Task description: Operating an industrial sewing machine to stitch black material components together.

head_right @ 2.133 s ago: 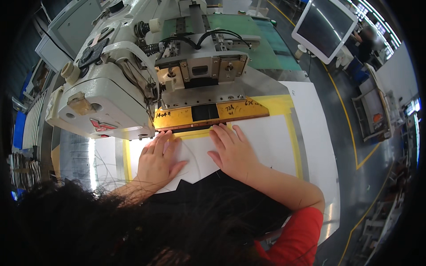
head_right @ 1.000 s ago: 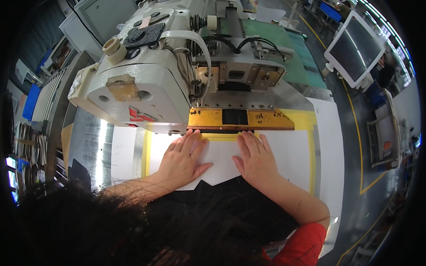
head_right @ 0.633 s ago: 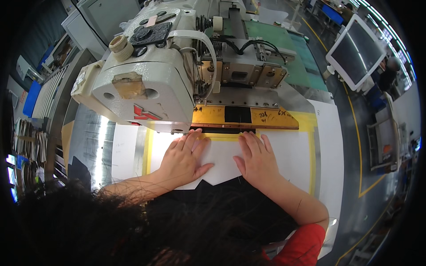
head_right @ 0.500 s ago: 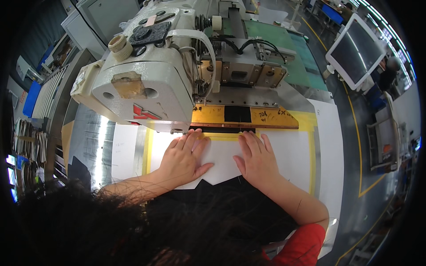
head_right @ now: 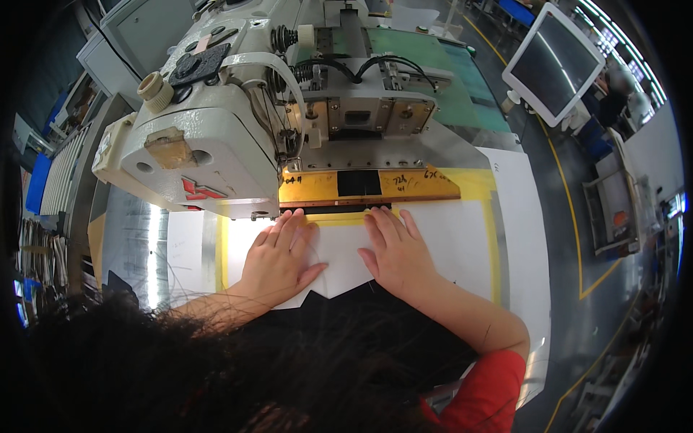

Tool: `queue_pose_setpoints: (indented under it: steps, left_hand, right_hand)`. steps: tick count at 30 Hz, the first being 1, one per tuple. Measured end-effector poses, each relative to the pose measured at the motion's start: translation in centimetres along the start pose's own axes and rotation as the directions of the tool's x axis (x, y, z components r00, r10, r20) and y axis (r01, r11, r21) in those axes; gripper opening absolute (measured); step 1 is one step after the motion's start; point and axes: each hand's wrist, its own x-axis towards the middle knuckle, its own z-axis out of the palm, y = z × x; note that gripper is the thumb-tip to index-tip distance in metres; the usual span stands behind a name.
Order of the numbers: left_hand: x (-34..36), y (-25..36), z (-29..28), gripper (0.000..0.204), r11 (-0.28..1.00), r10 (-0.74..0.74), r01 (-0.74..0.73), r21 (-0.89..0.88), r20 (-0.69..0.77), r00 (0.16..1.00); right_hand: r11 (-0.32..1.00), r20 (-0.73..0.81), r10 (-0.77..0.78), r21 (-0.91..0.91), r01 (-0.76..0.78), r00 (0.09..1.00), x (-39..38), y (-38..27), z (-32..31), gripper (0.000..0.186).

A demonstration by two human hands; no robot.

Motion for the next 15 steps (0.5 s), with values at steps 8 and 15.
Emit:
queue_pose_setpoints:
  steps: [8,15]
  left_hand:
    - [-0.2,0.1,-0.2,0.060,1.000,0.001,-0.001,-0.028,0.009,1.000]
    - [0.1,-0.8,-2.9,0.041,0.982,0.049,-0.039,-0.183,0.054,0.997]
  right_hand:
    - [1.000,-0.007,-0.005,0.027,0.005,1.000,-0.2,0.0,0.0,0.053]
    - [0.953,0.118,-0.076,0.300,0.038,0.990,-0.2,0.7,-4.0,0.040]
